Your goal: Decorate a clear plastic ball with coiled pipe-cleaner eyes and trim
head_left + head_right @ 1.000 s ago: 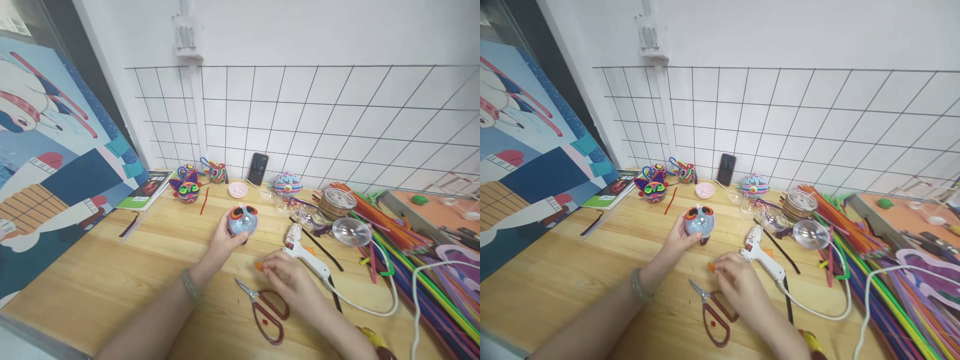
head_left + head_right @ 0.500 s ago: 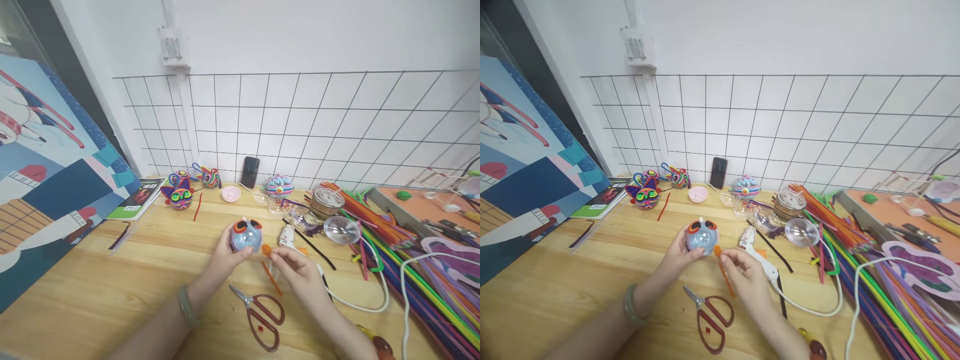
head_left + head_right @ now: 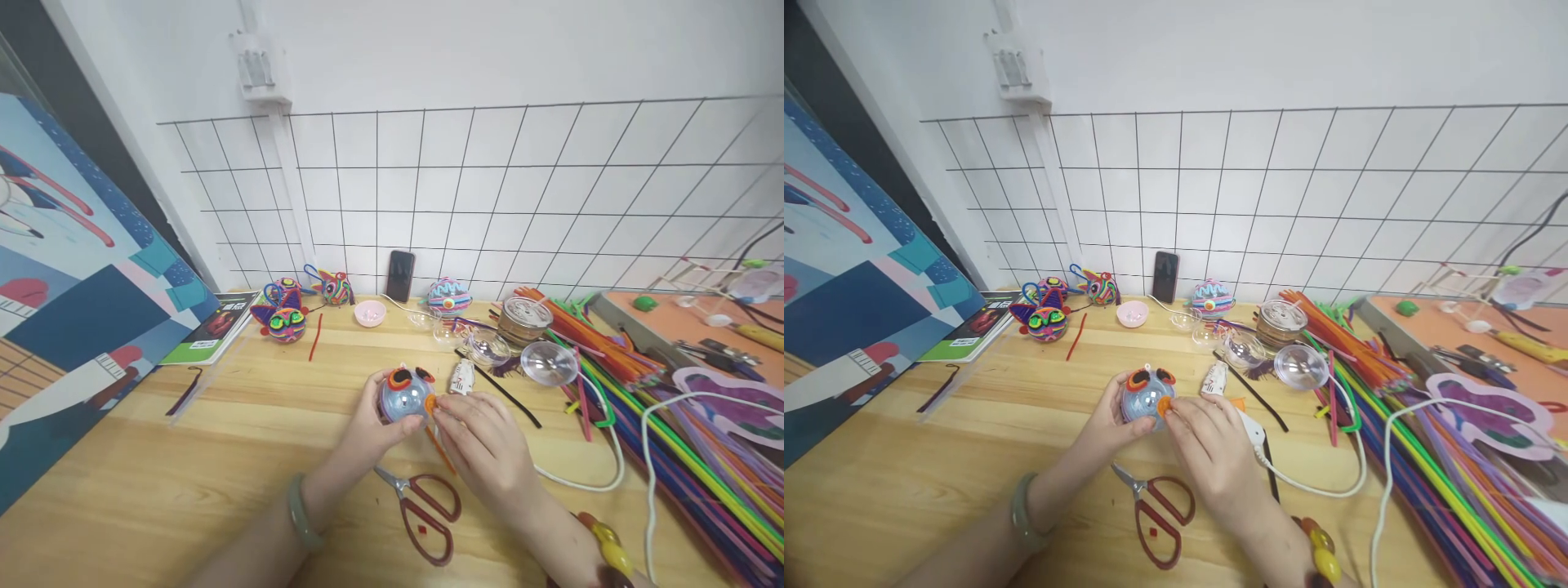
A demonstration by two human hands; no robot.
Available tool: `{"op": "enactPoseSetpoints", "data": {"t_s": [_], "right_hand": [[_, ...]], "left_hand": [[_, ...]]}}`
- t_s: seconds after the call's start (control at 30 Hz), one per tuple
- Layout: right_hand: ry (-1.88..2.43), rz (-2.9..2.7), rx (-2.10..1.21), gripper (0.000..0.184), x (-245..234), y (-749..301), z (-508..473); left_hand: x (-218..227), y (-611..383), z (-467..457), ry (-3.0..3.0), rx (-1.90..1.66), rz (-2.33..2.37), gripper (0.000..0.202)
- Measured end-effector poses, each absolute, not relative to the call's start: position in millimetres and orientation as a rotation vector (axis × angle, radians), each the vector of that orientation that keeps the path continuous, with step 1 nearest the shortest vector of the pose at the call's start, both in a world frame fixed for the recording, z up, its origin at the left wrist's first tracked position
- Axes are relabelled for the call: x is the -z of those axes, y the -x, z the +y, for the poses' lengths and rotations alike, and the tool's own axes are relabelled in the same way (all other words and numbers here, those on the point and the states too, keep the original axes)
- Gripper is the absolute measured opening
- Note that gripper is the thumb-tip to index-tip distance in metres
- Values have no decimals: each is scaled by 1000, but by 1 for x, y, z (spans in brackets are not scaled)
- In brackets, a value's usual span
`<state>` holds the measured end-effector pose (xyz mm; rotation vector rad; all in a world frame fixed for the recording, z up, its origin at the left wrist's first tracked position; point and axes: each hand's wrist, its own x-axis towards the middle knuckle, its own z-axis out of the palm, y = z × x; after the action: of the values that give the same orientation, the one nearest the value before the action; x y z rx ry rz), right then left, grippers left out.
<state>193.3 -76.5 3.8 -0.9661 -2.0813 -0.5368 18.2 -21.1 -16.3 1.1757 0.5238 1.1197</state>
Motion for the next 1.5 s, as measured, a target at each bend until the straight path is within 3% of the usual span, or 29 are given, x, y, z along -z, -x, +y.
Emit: {"op": "enactPoseSetpoints", "data": {"t_s": [0.93, 1.5], "right_hand": [[1045, -2201, 513, 25, -5, -187, -81], [1056, -1810, -65, 26, -9, -181, -75]], "left_hand": [[15, -15, -23, -1182, -1111, 707, 54], [14, -14, -22, -1191, -1059, 649, 47]]}}
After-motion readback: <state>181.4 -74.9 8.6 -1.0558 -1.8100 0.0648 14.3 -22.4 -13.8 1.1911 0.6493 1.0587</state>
